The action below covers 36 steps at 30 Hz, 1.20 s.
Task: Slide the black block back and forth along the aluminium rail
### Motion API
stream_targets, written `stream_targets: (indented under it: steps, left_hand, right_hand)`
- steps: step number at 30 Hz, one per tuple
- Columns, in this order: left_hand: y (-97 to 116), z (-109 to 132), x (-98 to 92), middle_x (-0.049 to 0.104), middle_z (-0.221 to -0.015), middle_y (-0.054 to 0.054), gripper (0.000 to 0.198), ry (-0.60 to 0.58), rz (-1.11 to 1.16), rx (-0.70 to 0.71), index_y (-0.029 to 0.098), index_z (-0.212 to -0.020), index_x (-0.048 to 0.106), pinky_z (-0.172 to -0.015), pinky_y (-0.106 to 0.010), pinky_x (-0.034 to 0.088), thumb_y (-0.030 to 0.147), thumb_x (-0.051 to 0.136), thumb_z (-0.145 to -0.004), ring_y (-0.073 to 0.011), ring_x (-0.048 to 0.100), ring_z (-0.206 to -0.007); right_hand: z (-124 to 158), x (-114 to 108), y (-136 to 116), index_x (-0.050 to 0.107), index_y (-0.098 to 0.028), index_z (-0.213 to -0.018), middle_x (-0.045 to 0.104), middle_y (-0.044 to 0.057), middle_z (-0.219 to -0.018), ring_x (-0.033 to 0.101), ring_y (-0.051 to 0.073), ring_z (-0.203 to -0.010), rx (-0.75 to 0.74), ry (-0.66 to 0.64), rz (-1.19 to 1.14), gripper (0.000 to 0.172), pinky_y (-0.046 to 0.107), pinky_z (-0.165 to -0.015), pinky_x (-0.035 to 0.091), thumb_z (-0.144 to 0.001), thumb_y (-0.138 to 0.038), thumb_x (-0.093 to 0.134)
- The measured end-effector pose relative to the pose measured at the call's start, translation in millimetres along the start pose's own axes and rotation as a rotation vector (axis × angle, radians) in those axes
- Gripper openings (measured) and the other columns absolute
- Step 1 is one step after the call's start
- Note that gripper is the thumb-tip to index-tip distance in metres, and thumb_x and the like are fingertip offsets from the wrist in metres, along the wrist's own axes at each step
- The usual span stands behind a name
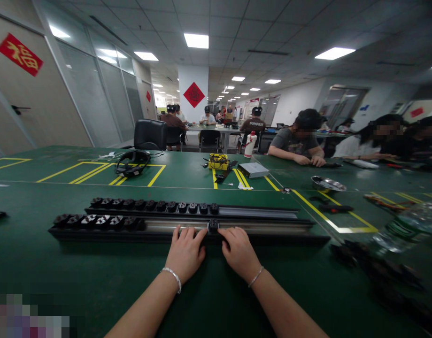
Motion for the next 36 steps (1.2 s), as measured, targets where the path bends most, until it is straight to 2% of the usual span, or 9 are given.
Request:
stream_targets:
  steps: [9,20,36]
  left_hand:
    - [1.0,-1.7,-3.6,0.054,-0.098,-0.004,0.041,-0.037,-0.009,0.000,0.030,-0.117,0.047,-0.092,-0.038,0.027,0.026,0.047,-0.076,-0.0202,0.045,-0.095]
    - [1.0,-1.8,-2.9,0.053,-0.099,-0.004,0.041,-0.072,-0.008,-0.018,0.030,-0.117,0.046,-0.090,-0.037,0.026,0.026,0.047,-0.076,-0.0201,0.044,-0.097]
    - [1.1,-2.4,-4.1,0.053,-0.098,-0.004,0.043,-0.062,0.001,-0.016,0.031,-0.118,0.046,-0.091,-0.037,0.026,0.026,0.048,-0.075,-0.0203,0.044,-0.096]
  right_hand:
    - [-0.2,2.0,1.1,0.056,-0.019,-0.104,0.061,0.006,-0.094,0.053,0.019,-0.089,-0.013,0.002,0.003,0.033,0.040,-0.092,0.033,-0.074,-0.010,0.045]
    - [-0.1,3.9,2.8,0.056,-0.020,-0.104,0.061,0.006,-0.094,0.053,0.018,-0.090,-0.016,0.011,0.003,0.033,0.039,-0.092,0.033,-0.074,-0.010,0.045]
    - [0.7,3.5,1.3,0.056,-0.019,-0.102,0.061,0.005,-0.093,0.053,0.018,-0.090,-0.004,0.023,0.022,0.031,0.039,-0.094,0.033,-0.074,-0.010,0.046]
Point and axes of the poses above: each hand's wrist, its own z-axis away from the middle knuckle, its own x-axis out of the palm, y = z × x, the point moved 3 cm from there along -z, towards the middle knuckle
